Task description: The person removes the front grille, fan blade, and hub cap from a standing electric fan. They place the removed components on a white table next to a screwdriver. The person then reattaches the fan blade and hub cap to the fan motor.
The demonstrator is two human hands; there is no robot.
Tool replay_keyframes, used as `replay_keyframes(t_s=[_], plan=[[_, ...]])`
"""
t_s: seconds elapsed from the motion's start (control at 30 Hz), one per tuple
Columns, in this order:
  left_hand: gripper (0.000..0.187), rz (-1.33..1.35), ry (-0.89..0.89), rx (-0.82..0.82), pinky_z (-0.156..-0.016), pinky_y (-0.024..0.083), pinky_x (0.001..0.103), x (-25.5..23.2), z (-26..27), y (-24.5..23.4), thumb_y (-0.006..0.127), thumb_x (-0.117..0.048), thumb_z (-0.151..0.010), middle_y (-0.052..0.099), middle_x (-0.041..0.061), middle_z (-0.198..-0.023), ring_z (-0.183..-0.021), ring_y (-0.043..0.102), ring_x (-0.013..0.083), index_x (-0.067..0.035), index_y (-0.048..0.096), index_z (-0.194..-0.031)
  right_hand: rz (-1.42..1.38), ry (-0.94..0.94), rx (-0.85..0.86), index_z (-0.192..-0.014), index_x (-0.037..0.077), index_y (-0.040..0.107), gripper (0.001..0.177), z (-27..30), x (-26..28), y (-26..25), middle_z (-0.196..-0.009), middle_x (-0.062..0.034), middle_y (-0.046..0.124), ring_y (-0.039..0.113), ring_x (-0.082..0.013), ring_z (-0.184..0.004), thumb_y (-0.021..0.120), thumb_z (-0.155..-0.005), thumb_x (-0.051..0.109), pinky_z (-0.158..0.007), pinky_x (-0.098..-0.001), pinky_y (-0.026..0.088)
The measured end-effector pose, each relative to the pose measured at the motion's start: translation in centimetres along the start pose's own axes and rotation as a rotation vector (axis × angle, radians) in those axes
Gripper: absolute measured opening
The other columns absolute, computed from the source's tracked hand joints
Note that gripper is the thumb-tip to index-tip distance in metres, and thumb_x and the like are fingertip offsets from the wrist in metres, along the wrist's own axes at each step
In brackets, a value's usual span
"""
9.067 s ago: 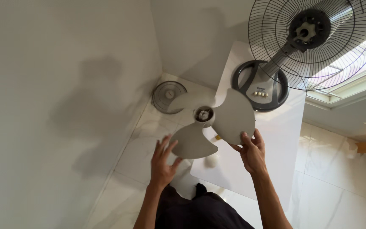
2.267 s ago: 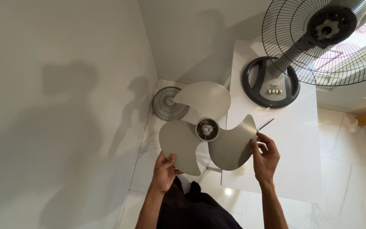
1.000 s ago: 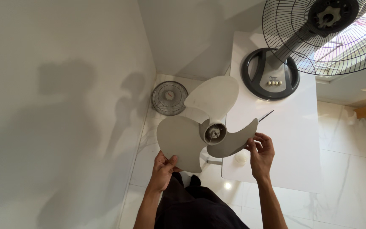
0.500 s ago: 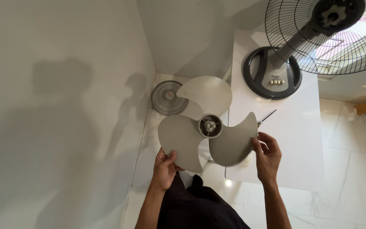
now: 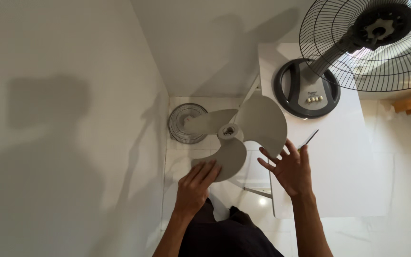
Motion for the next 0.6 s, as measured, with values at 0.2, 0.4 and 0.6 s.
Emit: replay_keyframes(t_s=[0.2,0.4,0.6], plan=[[0.047,-0.021,0.109,0.015,-0.107,0.055,0.052,4.3,0.0,-0.1,0.069,-0.001,-0.087,0.069,-0.004,-0.137,-0.13,0.062,0.0321,-0.025,0.071,-0.127,0.253,-0.053,-0.192,-0.144,0.004,0.044,0.047,-2.2,-2.6,-0.2,-0.126,-0.0251,0.06,0.066,-0.0356,-0.108,0.057,-0.103,0.022,-0.094,-0.0546,0.06],[0.052,0.007,0.162,0.118,-0.122,0.03,0.064,7.2,-0.5,0.2,0.063,0.003,-0.088,0.06,-0.005,-0.146,-0.145,0.044,0.0313,-0.028,0.071,-0.129,0.191,-0.114,-0.25,-0.139,0.007,0.043,0.04,-2.9,-5.3,-1.4,-0.119,-0.0217,0.065,0.072,-0.0336,-0.101,0.054,-0.101,0.006,-0.087,-0.0461,0.063],[0.058,0.072,0.156,0.201,-0.126,0.025,0.059,8.5,-0.8,1.3,0.063,0.006,-0.087,0.051,-0.007,-0.155,-0.152,0.031,0.0307,-0.03,0.07,-0.133,0.135,-0.279,-0.211,-0.139,0.013,0.042,0.042,-3.5,-6.9,-2.8,-0.118,-0.0195,0.066,0.072,-0.0331,-0.099,0.059,-0.101,0.009,-0.081,-0.0449,0.064]])
Point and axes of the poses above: each hand's wrist, its own z-axis away from the middle knuckle, its own y-axis out of the palm, x = y × z, the point moved 7 cm from there along -z, towards the middle knuckle
